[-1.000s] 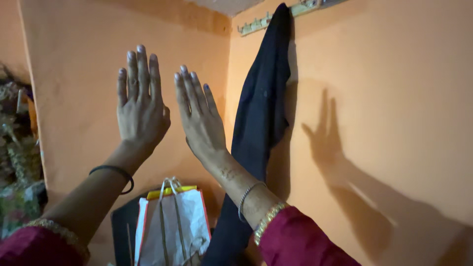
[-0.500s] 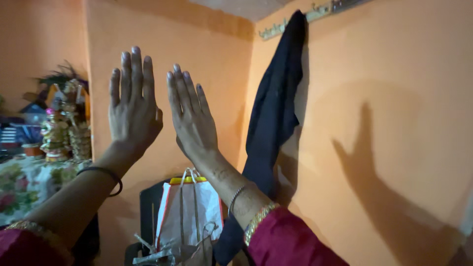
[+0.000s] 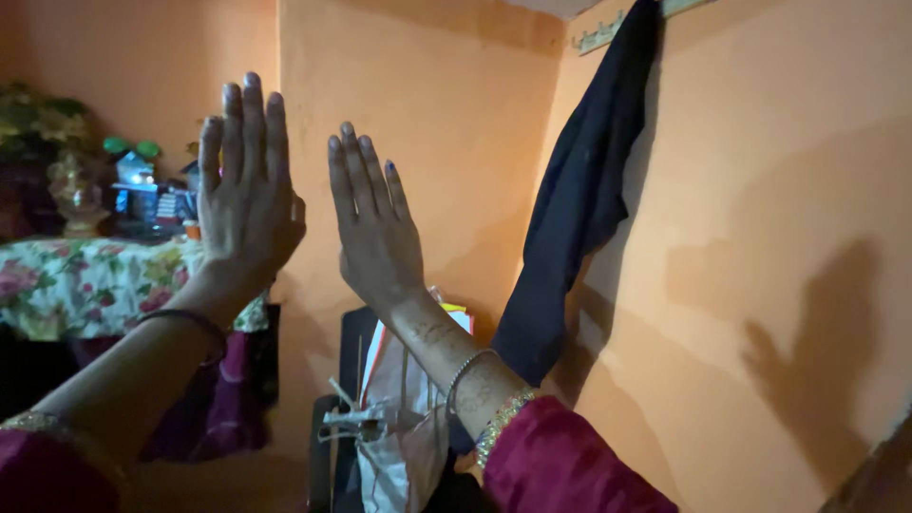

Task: The person picks up several pieces of clothing from a pile on a bed, including dark trousers and a green cloth. They fold each item and hang it on a wall-mounted hook rack. The person repeats this process for multiple garments.

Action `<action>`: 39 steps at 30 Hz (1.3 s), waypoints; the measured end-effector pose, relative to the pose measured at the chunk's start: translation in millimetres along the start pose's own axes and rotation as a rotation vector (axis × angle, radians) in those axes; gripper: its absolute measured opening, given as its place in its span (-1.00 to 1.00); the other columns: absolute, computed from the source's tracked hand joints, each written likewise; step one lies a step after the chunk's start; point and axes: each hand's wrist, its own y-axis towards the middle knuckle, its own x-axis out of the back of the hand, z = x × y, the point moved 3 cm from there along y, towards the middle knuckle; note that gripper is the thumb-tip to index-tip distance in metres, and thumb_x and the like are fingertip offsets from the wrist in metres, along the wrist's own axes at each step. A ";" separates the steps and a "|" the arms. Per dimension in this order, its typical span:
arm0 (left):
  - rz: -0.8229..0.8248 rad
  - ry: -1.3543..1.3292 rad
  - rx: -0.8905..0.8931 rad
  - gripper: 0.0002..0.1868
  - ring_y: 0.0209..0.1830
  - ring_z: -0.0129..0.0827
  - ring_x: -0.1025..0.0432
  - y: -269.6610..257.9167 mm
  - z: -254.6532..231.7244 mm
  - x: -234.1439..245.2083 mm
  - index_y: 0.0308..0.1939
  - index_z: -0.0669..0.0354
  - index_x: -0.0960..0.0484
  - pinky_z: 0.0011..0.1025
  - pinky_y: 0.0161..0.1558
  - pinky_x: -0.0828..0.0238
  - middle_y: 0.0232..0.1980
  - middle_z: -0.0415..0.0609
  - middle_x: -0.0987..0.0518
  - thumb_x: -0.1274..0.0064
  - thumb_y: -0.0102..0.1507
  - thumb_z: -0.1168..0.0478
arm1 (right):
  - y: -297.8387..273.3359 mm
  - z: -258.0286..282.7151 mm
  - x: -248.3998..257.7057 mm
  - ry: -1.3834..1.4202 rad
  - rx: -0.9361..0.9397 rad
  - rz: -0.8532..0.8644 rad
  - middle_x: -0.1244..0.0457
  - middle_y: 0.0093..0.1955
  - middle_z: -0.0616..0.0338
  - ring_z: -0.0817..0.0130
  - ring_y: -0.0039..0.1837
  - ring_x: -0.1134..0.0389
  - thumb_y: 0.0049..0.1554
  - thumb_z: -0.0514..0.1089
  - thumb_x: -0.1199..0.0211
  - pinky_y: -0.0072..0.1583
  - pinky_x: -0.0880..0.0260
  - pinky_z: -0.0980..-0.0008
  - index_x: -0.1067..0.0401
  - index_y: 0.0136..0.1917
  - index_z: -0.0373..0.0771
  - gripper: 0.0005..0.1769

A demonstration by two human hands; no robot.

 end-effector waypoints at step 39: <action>0.171 0.355 0.137 0.00 0.78 0.04 0.25 -205.6 350.3 264.8 0.69 0.43 0.06 -0.05 0.69 0.37 0.75 0.30 0.13 -0.11 0.25 0.26 | 69.9 450.6 5.4 0.579 0.093 -0.024 0.37 0.76 -0.10 -0.02 0.78 0.30 -0.04 -0.30 -0.20 0.71 0.23 0.07 0.33 0.69 -0.35 0.16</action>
